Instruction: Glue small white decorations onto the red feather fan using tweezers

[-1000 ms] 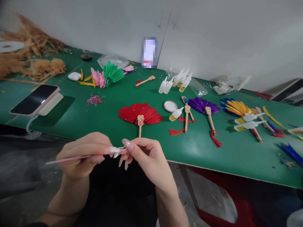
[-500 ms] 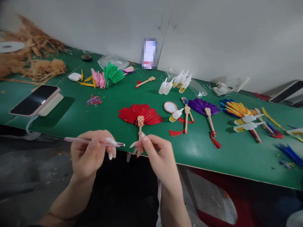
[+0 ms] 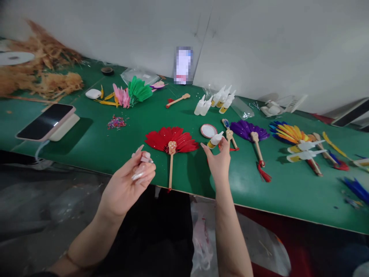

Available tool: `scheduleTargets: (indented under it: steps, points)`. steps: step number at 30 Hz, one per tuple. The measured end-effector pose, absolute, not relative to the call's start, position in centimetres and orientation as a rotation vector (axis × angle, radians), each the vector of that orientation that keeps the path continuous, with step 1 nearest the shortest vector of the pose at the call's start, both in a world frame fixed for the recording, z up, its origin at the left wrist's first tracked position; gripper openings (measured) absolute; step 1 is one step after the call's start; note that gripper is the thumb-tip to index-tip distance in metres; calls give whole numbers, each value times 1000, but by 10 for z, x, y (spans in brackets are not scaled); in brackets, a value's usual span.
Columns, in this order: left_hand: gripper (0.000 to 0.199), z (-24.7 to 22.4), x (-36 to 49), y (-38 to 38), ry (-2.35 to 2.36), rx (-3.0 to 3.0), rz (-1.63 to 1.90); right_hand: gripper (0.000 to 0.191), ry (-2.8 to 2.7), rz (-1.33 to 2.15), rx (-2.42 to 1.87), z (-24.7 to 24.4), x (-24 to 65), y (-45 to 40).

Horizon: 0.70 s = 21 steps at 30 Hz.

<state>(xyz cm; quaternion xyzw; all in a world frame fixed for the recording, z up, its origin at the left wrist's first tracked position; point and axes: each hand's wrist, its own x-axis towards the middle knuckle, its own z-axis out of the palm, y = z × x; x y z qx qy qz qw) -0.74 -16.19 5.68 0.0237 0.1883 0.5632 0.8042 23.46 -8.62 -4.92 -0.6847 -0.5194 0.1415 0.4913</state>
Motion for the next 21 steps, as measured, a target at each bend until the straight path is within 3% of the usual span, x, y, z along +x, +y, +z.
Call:
scheduleTargets:
  steps: [9, 16, 18, 21]
  points:
    - [52, 55, -6, -152, 471, 0, 1206, 46, -1224, 366, -1597, -49, 233, -71]
    - [46, 56, -14, -117, 454, -11, 1258, 47, -1450, 668, -1306, 46, 219, -96]
    - [45, 64, -12, -105, 406, 16, 1227, 56, -1478, 747, -1210, 77, 211, -100]
    - [47, 79, -7, -94, 372, 27, 1206, 34, -1465, 697, -1094, 113, 203, -103]
